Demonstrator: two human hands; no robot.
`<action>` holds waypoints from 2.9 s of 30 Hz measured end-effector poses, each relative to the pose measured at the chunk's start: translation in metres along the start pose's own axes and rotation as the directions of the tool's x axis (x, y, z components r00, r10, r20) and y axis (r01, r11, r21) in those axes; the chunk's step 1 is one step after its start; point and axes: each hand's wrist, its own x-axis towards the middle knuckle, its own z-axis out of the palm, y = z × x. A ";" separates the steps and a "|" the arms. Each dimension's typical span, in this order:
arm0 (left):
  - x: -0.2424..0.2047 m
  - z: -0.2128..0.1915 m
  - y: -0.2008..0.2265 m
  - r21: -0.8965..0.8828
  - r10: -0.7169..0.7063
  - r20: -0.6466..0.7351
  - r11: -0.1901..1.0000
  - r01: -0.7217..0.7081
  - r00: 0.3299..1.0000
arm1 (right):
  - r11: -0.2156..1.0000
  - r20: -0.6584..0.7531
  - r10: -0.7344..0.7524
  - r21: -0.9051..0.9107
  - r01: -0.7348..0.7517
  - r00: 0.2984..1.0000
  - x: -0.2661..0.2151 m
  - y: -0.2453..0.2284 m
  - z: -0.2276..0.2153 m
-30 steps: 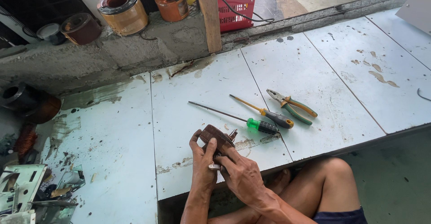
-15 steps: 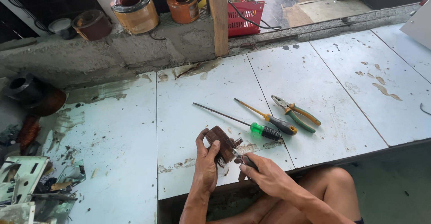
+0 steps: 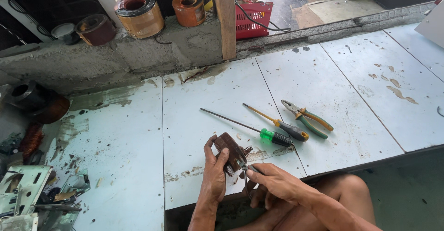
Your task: The person uses pliers to strip and cut copper wire from a cylindrical transformer coil. They repeatedly pull, twist, and cut sections of the wire, accumulating loose copper strands on the workbench.
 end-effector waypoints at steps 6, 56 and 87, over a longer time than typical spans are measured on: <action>-0.004 0.001 0.001 0.001 -0.004 0.027 1.000 0.004 1.000 | 0.993 -0.013 0.033 0.115 -0.031 0.999 0.001 -0.006 0.000; -0.019 0.006 0.006 0.242 0.072 0.045 0.967 -0.081 0.996 | 0.971 -0.051 0.028 0.237 -0.015 0.998 0.012 0.001 0.002; -0.011 0.009 -0.022 0.236 0.171 -0.028 0.959 -0.159 0.985 | 0.882 -0.323 -0.289 -0.455 0.120 0.901 0.024 0.027 0.020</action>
